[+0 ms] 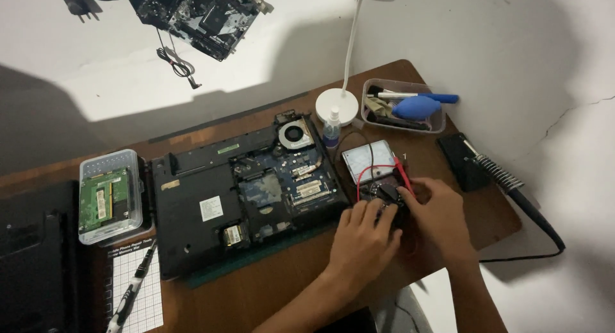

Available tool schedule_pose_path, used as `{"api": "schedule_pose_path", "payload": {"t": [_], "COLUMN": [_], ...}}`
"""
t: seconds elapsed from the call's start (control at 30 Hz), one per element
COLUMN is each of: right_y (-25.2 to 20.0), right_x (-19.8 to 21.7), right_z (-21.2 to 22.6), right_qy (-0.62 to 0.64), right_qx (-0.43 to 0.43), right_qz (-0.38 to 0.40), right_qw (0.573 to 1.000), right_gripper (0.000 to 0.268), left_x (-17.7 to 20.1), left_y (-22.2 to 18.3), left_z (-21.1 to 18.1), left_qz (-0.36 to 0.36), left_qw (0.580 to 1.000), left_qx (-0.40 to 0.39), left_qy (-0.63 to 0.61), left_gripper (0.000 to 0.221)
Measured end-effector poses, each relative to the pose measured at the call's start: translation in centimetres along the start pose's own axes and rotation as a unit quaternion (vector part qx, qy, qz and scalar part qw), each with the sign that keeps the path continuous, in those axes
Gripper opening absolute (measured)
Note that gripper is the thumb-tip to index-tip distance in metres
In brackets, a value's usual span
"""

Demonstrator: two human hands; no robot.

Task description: Cleaning internal laptop components and testing the motherboard using a multimeter.

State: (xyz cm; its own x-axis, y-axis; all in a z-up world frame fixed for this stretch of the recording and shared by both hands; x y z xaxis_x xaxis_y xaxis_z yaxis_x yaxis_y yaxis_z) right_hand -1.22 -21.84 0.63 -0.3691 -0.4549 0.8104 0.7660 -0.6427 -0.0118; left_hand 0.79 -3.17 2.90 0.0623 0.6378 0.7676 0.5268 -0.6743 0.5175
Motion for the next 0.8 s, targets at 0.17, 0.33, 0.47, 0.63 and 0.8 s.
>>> {"api": "schedule_pose_path", "payload": {"t": [0.17,0.33,0.47,0.63,0.8], "right_y": [-0.8,-2.1,-3.2,-4.2,-5.5], "right_x": [0.6,1.4,2.5,2.9,1.4], "right_z": [0.7,2.2,4.0,4.5,4.2], "right_qy": [-0.007,0.089,0.176,0.212,0.295], "right_qx": [0.031,0.048,0.025,0.027,0.041], "right_qz": [-0.028,-0.101,-0.117,-0.092,-0.053], "right_qw": [0.999,0.990,0.977,0.972,0.953], "right_gripper": [0.031,0.019,0.016,0.020,0.013], "left_x": [0.2,-0.2,0.4,2.8,3.4], "left_y": [0.0,0.0,0.3,1.4,1.0], "left_z": [-0.3,0.0,0.0,0.1,0.8], "left_qz": [-0.017,0.005,-0.037,-0.051,-0.082], "left_qw": [0.999,1.000,0.996,0.977,0.976], "left_qx": [-0.027,-0.017,0.001,0.051,0.046], "left_qy": [0.009,-0.024,-0.081,-0.201,-0.197], "left_gripper": [0.036,0.036,0.037,0.043,0.052]}}
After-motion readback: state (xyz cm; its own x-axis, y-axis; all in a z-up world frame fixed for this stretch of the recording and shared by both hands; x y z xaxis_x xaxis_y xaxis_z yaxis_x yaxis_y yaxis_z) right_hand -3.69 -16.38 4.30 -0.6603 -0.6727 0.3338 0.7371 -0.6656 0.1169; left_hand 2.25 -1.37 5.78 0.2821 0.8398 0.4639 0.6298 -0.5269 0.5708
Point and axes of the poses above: each hand's wrist, its own y-axis towards the middle knuckle, its own x-axis out of the back of the hand, z = x × y, the point moved 4 cm from there along y, towards the middle knuckle, and after that the axes turned 1 degree about -x, right-handed, at the moved point
